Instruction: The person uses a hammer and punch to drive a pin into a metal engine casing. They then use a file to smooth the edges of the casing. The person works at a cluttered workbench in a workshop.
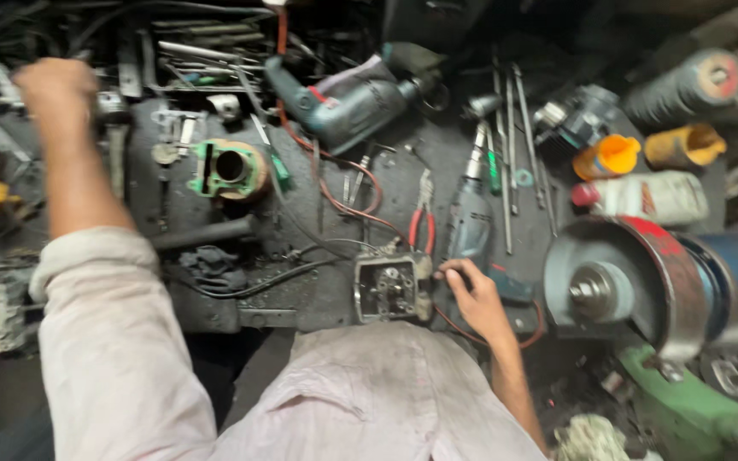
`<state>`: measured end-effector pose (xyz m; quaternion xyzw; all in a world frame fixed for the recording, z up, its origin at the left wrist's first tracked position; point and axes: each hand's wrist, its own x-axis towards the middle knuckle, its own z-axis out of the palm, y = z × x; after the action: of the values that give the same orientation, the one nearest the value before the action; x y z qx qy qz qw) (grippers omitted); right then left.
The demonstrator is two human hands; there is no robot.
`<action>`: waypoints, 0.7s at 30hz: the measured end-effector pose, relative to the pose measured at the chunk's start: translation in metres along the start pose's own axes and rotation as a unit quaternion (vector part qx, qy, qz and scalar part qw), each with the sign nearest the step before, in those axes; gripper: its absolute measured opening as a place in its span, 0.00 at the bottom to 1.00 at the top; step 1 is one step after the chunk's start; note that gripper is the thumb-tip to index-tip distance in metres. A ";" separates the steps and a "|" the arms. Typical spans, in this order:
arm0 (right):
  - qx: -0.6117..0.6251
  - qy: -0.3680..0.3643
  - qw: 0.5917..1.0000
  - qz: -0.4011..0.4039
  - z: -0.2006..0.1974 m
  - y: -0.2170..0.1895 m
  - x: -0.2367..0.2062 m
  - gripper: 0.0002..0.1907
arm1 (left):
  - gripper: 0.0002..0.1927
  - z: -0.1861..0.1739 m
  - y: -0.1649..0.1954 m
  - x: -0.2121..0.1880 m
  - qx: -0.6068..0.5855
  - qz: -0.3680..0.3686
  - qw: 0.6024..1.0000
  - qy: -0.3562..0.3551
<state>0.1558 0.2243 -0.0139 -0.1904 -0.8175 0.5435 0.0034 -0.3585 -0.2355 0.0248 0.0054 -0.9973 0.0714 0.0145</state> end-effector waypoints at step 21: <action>0.050 -0.153 0.981 -0.109 0.024 -0.034 0.044 0.09 | 0.18 -0.021 0.113 -0.337 -0.811 -0.137 0.552 -0.138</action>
<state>0.0997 0.2053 -0.0028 -0.0144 -0.7961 0.6027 -0.0529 -0.0227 -0.1180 0.0193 0.1380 -0.6100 -0.7717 -0.1151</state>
